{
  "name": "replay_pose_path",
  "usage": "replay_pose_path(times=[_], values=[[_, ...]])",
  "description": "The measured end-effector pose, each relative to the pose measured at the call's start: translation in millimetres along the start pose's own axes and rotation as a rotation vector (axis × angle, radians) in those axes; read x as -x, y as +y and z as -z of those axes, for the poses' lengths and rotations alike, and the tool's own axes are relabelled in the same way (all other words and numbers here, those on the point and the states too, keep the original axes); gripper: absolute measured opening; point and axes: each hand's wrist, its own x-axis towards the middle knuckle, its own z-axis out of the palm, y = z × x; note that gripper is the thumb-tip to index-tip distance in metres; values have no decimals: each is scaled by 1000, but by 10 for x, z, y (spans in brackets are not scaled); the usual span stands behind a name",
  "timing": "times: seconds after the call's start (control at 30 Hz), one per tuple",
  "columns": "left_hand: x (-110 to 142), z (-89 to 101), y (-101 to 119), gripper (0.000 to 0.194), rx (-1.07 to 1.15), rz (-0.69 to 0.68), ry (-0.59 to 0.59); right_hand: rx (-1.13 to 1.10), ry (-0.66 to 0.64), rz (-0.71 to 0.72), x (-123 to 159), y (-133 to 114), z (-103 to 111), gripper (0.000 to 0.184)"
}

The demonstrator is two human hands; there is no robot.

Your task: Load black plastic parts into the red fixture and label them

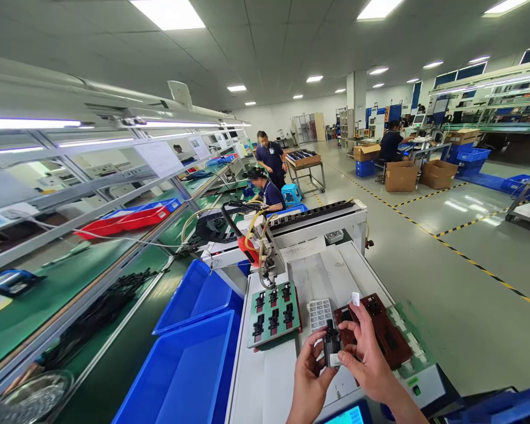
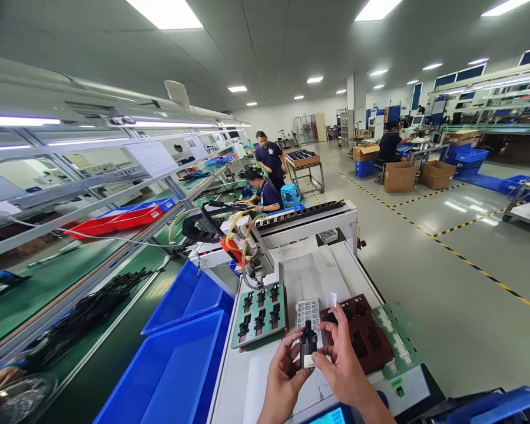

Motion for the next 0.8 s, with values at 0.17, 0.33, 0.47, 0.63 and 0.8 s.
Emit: replay_pose_path(times=[0.17, 0.33, 0.47, 0.63, 0.8], values=[[4, -28, 19, 58, -3, 15, 5, 27, -66, 8, -8, 17, 48, 90], [8, -39, 79, 56, -30, 39, 22, 58, -64, 11, -5, 1, 54, 89], [20, -41, 107, 55, -48, 45, 33, 78, -51, 28, 11, 16, 44, 88], [36, -62, 123, 56, -30, 45, 56, 223, -23, 83, 76, 108, 25, 88], [45, -52, 153, 62, 53, 41, 29, 447, 92, 401, 132, 189, 13, 73]])
